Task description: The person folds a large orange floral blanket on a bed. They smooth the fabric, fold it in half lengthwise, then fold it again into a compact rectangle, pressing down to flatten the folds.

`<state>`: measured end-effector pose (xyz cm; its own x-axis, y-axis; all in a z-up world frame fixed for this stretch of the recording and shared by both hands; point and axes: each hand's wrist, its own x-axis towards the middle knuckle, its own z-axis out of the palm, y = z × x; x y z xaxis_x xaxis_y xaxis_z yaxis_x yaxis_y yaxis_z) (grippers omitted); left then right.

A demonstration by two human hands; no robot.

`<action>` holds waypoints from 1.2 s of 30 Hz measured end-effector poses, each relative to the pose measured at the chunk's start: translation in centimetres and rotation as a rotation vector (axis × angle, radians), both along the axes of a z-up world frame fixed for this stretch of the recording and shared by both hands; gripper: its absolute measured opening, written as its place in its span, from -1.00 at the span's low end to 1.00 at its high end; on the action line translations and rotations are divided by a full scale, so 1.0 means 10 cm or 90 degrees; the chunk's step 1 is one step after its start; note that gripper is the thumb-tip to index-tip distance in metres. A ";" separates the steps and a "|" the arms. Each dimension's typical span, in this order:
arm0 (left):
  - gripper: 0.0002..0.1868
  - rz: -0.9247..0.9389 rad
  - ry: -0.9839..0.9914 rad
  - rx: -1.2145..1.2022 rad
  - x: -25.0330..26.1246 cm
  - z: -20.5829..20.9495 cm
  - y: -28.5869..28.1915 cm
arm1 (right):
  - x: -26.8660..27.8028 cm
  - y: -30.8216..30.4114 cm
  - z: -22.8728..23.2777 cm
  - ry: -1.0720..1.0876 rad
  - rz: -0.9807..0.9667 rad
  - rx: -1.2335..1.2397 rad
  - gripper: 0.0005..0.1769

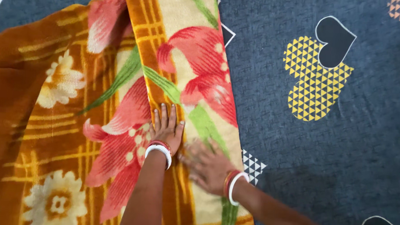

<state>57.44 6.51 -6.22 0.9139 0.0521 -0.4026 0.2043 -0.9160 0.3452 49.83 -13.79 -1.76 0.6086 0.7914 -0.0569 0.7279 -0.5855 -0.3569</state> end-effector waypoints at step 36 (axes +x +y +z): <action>-0.37 0.233 -0.258 -0.872 2.46 0.31 0.35 | 3.15 -0.10 -0.11 0.283 -0.613 0.674 -0.27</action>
